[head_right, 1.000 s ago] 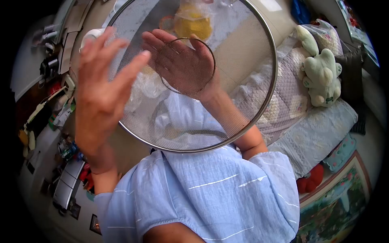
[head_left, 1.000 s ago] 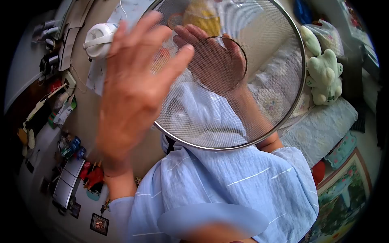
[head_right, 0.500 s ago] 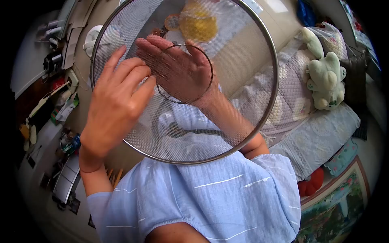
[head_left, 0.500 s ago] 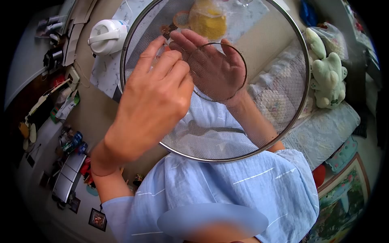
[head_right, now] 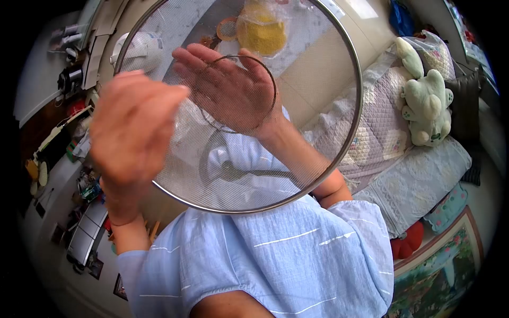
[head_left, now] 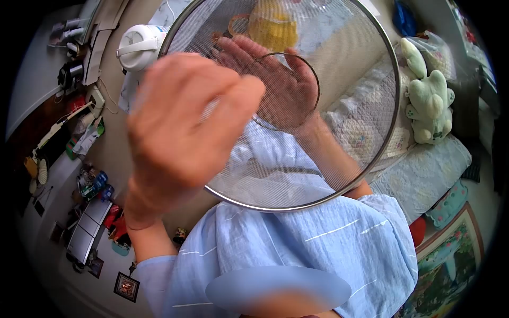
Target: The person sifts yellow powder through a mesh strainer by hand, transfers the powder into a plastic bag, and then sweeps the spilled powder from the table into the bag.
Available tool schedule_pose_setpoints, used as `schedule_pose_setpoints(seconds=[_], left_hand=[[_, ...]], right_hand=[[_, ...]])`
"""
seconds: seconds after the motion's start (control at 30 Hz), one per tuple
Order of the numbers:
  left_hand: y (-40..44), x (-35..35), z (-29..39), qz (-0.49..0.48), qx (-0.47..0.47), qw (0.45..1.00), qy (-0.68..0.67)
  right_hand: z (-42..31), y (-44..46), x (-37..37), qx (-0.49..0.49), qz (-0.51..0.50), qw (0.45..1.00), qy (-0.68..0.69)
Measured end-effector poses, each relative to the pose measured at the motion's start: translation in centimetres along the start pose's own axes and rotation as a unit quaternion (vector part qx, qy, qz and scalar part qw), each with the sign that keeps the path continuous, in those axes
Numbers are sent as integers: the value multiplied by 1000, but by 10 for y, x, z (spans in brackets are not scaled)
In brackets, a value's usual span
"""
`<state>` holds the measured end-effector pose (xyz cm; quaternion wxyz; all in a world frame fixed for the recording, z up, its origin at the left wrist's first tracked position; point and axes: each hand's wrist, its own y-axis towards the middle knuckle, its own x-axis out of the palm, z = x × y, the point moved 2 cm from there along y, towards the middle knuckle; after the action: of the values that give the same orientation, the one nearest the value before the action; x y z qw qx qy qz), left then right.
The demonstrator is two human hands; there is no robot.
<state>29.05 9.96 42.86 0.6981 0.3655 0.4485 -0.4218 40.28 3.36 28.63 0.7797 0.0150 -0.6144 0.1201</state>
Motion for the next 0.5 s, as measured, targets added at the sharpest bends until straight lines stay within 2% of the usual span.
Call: schedule_pose_setpoints(seconds=[0.1, 0.13, 0.2, 0.27, 0.3, 0.33, 0.4, 0.5], left_hand=[[-2, -16, -1, 105, -63, 992, -33], [-5, -15, -3, 186, -100, 977, -30], [-13, -12, -8, 266, -133, 954, -26], [-21, -7, -12, 282, -168, 933, -148], [-26, -5, -9, 270, -210, 923, -173], [-28, -2, -6, 270, -210, 924, -173], [-34, 4, -2, 301, -287, 870, -265], [-44, 7, -6, 276, -294, 861, -310]], right_hand=[[-3, 0, -5, 16, -36, 999, 20], [-3, -2, -5, 16, -37, 999, 19], [-3, -4, -5, 5, -38, 999, 0], [-4, -5, -3, 12, -31, 999, 24], [-4, -5, -3, 20, -23, 998, 50], [-3, -6, -2, 20, -23, 998, 50], [-2, -6, -2, 26, -9, 998, 63], [0, -5, -7, 23, -21, 998, 54]])
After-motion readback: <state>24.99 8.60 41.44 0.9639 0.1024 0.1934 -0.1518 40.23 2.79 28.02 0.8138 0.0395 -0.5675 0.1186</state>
